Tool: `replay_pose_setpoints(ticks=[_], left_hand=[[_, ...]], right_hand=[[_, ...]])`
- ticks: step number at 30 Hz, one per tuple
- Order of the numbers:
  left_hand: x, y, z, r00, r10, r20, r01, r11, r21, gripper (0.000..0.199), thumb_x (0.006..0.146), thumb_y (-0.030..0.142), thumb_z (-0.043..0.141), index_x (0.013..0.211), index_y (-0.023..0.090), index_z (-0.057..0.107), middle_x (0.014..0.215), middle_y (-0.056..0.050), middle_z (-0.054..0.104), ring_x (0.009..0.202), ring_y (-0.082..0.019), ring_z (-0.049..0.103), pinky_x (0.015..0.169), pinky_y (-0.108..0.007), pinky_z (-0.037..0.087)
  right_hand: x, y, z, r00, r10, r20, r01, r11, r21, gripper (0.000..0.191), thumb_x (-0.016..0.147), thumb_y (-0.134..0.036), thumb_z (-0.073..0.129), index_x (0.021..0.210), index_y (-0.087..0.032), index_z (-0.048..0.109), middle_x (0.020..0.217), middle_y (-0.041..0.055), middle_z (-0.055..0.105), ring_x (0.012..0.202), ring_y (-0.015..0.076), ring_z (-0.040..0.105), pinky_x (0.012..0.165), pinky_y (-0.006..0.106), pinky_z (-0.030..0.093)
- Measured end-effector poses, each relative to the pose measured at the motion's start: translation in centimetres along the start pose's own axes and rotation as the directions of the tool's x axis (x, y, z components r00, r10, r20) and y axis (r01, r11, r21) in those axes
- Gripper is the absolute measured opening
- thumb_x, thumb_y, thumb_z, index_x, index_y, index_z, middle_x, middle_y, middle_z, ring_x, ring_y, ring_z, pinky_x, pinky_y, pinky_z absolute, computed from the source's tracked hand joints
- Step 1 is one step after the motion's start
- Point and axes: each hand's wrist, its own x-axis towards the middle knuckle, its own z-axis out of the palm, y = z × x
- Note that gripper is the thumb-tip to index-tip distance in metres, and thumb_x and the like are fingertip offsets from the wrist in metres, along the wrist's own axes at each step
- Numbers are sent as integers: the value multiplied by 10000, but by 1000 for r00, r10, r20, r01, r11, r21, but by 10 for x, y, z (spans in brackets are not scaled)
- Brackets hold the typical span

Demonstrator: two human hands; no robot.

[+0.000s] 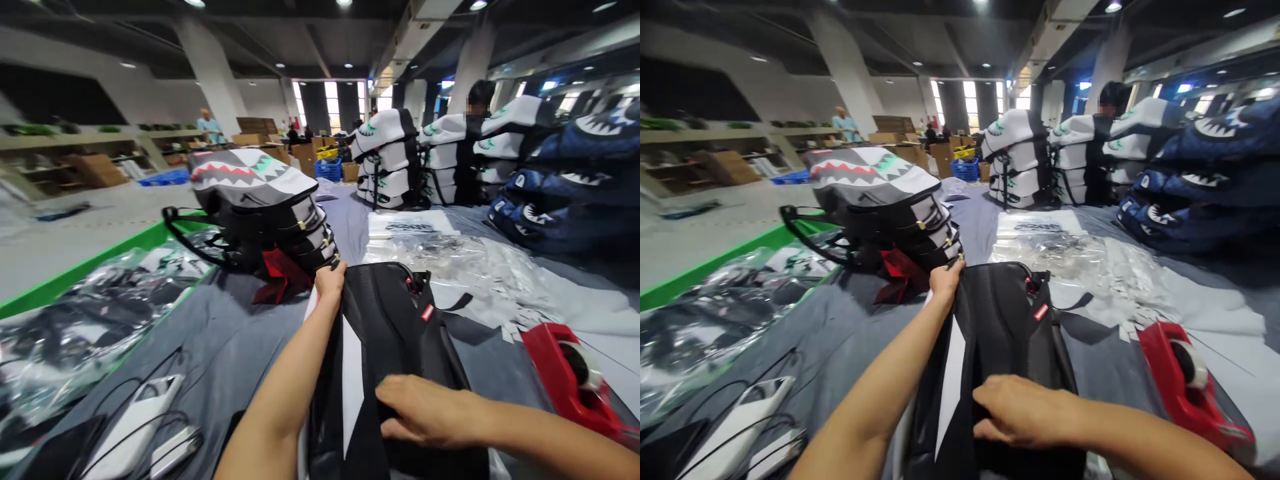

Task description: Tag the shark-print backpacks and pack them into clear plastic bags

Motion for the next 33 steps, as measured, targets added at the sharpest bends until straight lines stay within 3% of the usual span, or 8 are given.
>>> replay_pose_setpoints(ticks=[3, 5, 7, 9, 16, 20, 29, 33], left_hand=[[-17, -14, 18, 990, 137, -36, -117, 937, 329, 166, 708, 296, 719, 682, 192, 592, 867, -161, 699, 1107, -390, 615, 834, -396, 471], [-24, -12, 18, 975, 222, -16, -189, 862, 470, 211, 746, 304, 697, 888, 154, 652, 1055, -208, 683, 1201, -421, 554, 957, -488, 428], [-30, -6, 14, 949, 315, 22, -274, 787, 553, 402, 773, 293, 685, 1126, 111, 629, 1266, -251, 599, 1304, -439, 459, 1054, -559, 344], [-36, 1, 14, 911, 403, 86, -374, 719, 586, 513, 798, 283, 676, 1271, 116, 570, 1415, -241, 499, 1388, -418, 362, 1118, -559, 279], [-59, -2, 78, 751, 318, 578, -592, 711, 378, 213, 861, 347, 625, 871, 158, 722, 868, -65, 740, 849, -212, 681, 819, -315, 510], [-65, -5, 111, 667, 329, 669, -618, 746, 249, 204, 798, 214, 606, 952, 169, 734, 840, -9, 745, 828, -187, 677, 780, -272, 517], [-66, -2, 116, 512, 398, 762, -670, 739, 64, 187, 667, 120, 650, 829, 182, 720, 817, -1, 710, 826, -195, 639, 811, -284, 489], [-67, -13, 123, 519, 414, 748, -629, 778, 6, 112, 713, 156, 671, 820, 160, 702, 761, 20, 690, 760, -157, 634, 765, -254, 480]], right_hand=[[-22, 30, -46, 960, 52, -275, -73, 995, -67, 175, 956, -347, 580, 951, -194, 664, 961, 79, 713, 938, 201, 641, 847, 307, 472], [-29, 73, -80, 811, 324, -488, -386, 922, -30, 208, 960, -373, 556, 919, -194, 655, 922, 83, 707, 879, 205, 640, 822, 323, 468], [-27, 120, -105, 559, 659, -502, -656, 723, 218, 223, 961, -359, 540, 833, -192, 614, 839, 64, 693, 777, 179, 646, 753, 288, 466], [-17, 160, -116, 474, 756, -451, -706, 633, 317, 240, 967, -358, 506, 818, -185, 581, 653, 30, 641, 583, 156, 614, 623, 261, 451], [47, 181, -120, 477, 696, -538, -602, 704, 377, 257, 880, -426, 483, 744, -209, 510, 561, -30, 524, 556, 149, 542, 529, 231, 377], [47, 158, -136, 493, 563, -663, -509, 805, 306, 240, 695, -421, 612, 762, -222, 496, 631, -48, 530, 637, 148, 510, 586, 243, 357], [-1, 119, -140, 546, 489, -681, -371, 869, 327, 226, 642, -391, 605, 738, -225, 485, 590, -64, 496, 553, 122, 444, 542, 240, 329], [-6, 90, -130, 514, 354, -782, -313, 925, 213, 210, 650, -344, 615, 749, -226, 472, 607, -60, 515, 547, 116, 478, 550, 237, 356]])
